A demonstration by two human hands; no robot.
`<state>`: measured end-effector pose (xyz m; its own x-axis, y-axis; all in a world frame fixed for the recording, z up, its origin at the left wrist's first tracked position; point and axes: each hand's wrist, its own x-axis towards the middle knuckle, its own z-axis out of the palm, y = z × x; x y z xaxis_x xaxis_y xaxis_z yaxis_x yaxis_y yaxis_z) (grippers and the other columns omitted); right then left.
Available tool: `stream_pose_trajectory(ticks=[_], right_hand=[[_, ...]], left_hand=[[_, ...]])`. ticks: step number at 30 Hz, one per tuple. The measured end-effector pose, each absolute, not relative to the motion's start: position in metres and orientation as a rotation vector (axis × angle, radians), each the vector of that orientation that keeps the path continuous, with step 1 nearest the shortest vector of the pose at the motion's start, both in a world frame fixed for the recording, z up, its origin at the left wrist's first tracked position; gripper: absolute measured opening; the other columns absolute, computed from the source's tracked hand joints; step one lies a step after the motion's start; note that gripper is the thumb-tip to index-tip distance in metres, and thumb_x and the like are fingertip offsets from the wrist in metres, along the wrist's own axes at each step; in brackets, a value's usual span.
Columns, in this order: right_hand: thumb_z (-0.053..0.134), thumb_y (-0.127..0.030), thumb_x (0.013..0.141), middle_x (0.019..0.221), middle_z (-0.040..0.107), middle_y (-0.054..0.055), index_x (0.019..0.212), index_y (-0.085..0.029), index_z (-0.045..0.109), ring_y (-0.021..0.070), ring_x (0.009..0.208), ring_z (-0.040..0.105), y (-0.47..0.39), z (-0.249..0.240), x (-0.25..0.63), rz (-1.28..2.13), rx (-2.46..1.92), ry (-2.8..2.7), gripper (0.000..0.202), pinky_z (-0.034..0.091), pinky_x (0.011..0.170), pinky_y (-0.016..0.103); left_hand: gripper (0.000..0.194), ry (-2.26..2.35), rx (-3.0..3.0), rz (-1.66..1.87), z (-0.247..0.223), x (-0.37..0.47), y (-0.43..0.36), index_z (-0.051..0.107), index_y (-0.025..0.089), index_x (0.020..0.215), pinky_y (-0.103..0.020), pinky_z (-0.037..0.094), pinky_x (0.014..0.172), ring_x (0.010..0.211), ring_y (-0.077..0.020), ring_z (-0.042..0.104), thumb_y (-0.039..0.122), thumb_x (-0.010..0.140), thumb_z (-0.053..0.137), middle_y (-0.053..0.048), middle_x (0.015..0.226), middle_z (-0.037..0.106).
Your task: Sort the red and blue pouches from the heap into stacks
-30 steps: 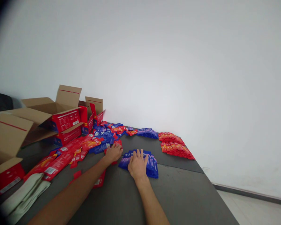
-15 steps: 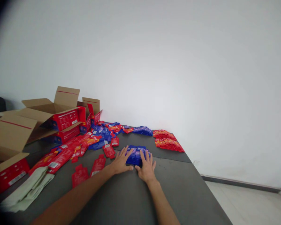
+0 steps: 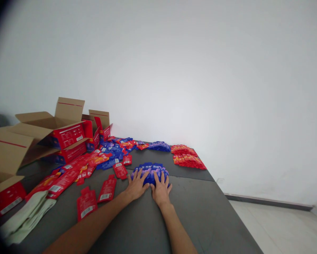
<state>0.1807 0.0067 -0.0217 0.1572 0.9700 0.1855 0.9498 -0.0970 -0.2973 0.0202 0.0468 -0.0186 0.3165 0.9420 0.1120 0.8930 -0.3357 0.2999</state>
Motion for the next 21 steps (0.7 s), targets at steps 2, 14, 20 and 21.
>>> stream_pose_trajectory(ticks=[2,14,20,21], right_hand=[[0.046,-0.041,0.092,0.161,0.011,0.000,0.150,-0.047,0.015,0.0359,0.144,0.015,0.009,-0.026,0.181,0.058,-2.100,-1.844,0.066,0.025,0.106,0.061],[0.047,-0.035,0.093,0.162,0.008,-0.002,0.149,-0.048,0.017,0.0333,0.145,0.013,0.033,-0.037,0.195,0.080,-2.094,-1.891,0.066,0.031,0.104,0.056],[0.048,-0.037,0.092,0.162,0.011,-0.003,0.150,-0.048,0.017,0.0313,0.144,0.015,0.039,-0.034,0.199,0.073,-2.117,-1.891,0.066,0.030,0.106,0.051],[0.048,-0.037,0.093,0.162,0.011,-0.003,0.150,-0.047,0.018,0.0311,0.144,0.016,0.039,-0.033,0.200,0.077,-2.116,-1.894,0.065,0.030,0.106,0.051]], left_hand=[[0.068,1.678,2.404,0.400,-0.019,0.021,0.048,0.019,0.042,0.151,-0.070,0.011,0.109,0.146,-0.0404,0.010,0.056,0.088,0.040,-0.005,0.162,0.015],[0.068,1.667,2.405,0.390,-0.028,0.026,0.067,0.017,0.041,0.152,-0.068,0.011,0.110,0.146,-0.0402,0.011,0.054,0.090,0.040,-0.007,0.162,0.015],[0.067,1.700,2.400,0.359,-0.028,0.031,0.074,0.018,0.042,0.151,-0.067,0.010,0.111,0.147,-0.0398,0.009,0.053,0.089,0.042,-0.006,0.162,0.015],[0.067,1.697,2.400,0.360,-0.028,0.031,0.074,0.018,0.041,0.151,-0.067,0.010,0.110,0.147,-0.0399,0.009,0.053,0.089,0.041,-0.006,0.162,0.015]])
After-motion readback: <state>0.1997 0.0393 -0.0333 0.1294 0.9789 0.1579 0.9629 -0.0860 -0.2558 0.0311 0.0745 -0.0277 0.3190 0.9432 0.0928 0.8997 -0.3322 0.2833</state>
